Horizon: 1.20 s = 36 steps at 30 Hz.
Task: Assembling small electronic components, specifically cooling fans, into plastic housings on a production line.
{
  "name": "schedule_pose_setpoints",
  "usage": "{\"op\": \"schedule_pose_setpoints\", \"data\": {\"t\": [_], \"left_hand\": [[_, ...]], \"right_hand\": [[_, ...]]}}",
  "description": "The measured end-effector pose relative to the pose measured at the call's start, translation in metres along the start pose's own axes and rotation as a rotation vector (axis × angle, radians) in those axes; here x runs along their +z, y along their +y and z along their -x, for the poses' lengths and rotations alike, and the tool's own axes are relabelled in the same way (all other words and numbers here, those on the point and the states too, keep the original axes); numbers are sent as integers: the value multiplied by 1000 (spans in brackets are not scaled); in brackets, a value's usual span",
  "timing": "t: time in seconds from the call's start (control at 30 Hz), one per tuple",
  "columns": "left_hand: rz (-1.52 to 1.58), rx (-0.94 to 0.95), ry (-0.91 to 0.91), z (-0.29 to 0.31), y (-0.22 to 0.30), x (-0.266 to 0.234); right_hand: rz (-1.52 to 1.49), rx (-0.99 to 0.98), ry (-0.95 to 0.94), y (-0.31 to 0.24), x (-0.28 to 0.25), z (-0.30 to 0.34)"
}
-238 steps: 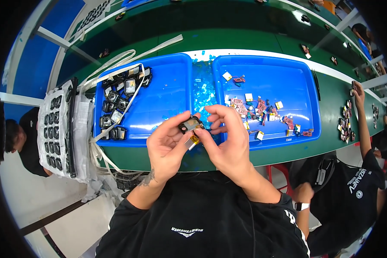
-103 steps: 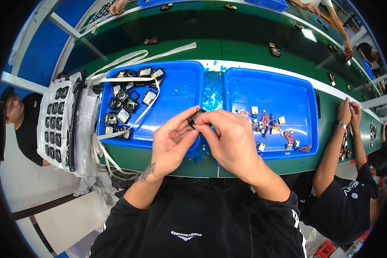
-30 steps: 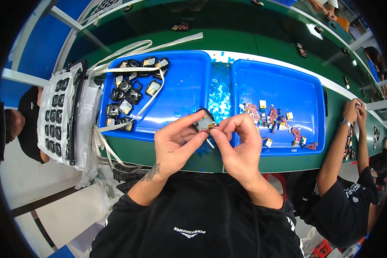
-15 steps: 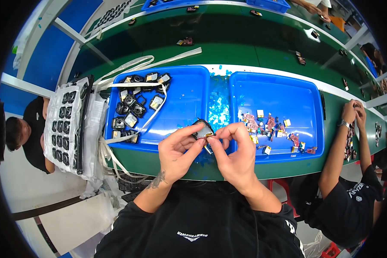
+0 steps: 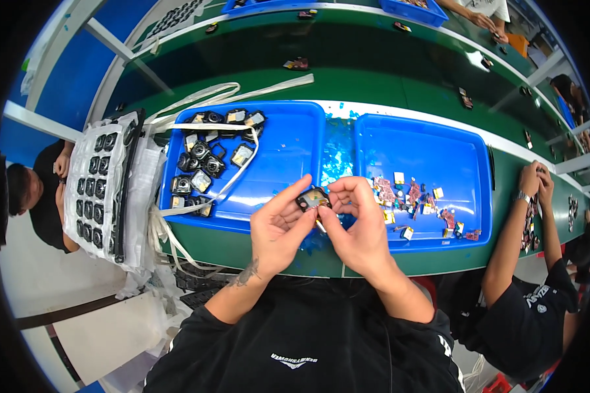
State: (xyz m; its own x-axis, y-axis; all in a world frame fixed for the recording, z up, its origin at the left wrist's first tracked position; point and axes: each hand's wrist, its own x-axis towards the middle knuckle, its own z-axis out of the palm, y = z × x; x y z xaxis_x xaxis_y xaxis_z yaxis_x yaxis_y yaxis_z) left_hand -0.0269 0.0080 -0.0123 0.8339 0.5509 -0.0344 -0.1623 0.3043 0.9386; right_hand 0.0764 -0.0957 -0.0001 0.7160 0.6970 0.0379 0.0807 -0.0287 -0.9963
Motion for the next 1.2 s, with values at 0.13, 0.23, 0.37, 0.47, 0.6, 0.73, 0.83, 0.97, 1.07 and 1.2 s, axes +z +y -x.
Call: {"op": "schedule_pose_setpoints", "data": {"t": [0.13, 0.23, 0.37, 0.47, 0.6, 0.73, 0.83, 0.97, 1.07, 1.2], "left_hand": [[-75, 18, -23, -5, 7, -2], [-4, 44, 28, -8, 17, -11], [-396, 321, 181, -2, 54, -32], [-680, 741, 12, 41, 136, -28], [-555, 923, -305, 70, 209, 1], [-696, 787, -264, 82, 239, 15], [-660, 858, -98, 83, 236, 26], [-797, 1032, -277, 68, 247, -22], [-1151, 971, 48, 35, 221, -54], [-1625, 536, 78, -46, 119, -142]], "right_hand": [[-79, 94, -163, -11, -13, -22], [50, 32, -257, -25, -8, -39], [62, -72, -268, -6, -23, -128], [370, 106, 66, 23, -68, -216], [579, 217, 211, 94, -111, -277], [744, 126, 221, 91, -106, -274], [682, 53, 300, 91, -114, -267], [626, -167, 293, 66, -82, -248], [543, -97, 108, 5, -63, -208], [558, -171, -123, -27, -71, -158]]}}
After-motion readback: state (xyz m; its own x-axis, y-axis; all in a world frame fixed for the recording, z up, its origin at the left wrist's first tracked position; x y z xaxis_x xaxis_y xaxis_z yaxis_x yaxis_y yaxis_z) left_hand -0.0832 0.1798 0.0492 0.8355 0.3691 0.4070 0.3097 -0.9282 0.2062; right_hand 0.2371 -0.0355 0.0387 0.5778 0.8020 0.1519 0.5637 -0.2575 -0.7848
